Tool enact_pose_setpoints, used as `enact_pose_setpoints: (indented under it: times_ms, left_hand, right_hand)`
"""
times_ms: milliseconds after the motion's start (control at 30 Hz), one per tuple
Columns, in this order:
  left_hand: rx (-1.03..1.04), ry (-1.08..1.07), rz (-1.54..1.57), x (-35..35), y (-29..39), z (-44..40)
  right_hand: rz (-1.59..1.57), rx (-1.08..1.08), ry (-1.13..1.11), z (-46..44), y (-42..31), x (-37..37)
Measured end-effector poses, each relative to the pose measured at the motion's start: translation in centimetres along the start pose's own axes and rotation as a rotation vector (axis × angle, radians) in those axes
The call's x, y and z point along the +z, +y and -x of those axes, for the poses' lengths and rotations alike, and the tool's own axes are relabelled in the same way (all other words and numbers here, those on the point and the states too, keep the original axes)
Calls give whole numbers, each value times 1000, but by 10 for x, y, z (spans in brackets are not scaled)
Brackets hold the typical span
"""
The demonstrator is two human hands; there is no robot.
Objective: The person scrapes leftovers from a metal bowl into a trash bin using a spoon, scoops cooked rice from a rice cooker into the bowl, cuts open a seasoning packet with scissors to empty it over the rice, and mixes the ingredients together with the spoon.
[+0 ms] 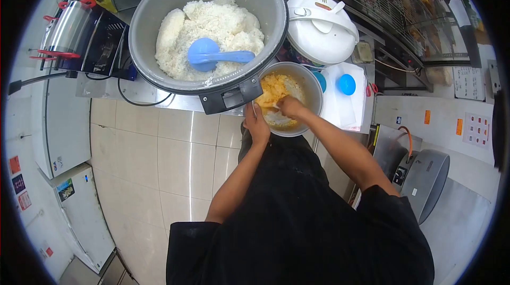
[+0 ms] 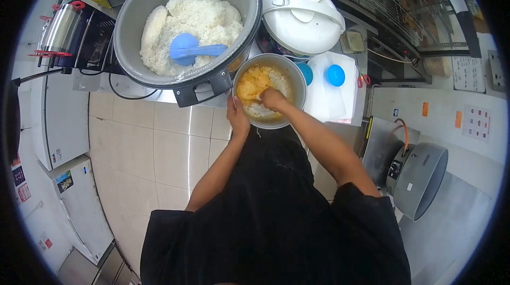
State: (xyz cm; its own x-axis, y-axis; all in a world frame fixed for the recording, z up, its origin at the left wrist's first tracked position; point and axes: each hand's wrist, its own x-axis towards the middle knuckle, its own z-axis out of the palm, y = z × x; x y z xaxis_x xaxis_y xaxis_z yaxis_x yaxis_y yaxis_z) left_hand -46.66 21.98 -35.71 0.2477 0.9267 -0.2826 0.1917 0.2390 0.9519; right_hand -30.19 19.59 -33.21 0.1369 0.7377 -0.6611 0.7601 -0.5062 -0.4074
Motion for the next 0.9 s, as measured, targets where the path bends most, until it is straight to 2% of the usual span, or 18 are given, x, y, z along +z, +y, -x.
enact_pose_setpoints:
  times_ms: [33,67,167,267,367,433,500,533,667,767,800,867,900]
  left_hand:
    - [-4,5,4,0,0,1]
    - [-1,7,5,0,0,0]
    - [13,-6,6,-1,3,3]
    - [0,-1,17,2,8,-1]
    - [-9,-6,8,2,4,-7]
    - [-19,-18,8,-5,0,7]
    - [13,-7,52,0,8,1]
    - [0,-11,40,-2,6,4]
    - [7,-6,15,2,10,-4]
    - [13,-7,-1,0,11,0]
    - [19,0,4,2,12,-2]
    - [69,84,-64,3,-24,0]
    - [394,14,-776,1,-80,-8]
  right_hand:
    - [245,-115,-60,-3,-9,3]
    - [184,72,-96,0,-10,-1]
    - [329,-148,30,15,22,-29]
    - [295,-78,28,8,43,-40]
    - [290,310,55,7,21,-5]
    - [316,142,28,17,27,-11]
    - [374,-40,33,-2,43,-50]
    - [333,87,38,-28,50,-46]
    - [236,224,133,-26,15,-7]
    - [360,-10,-111,-6,18,-54]
    - [259,-79,-97,-4,11,-61]
    - [314,-119,-135,-8,12,-47]
    - [428,-126,-162,-5,9,-31]
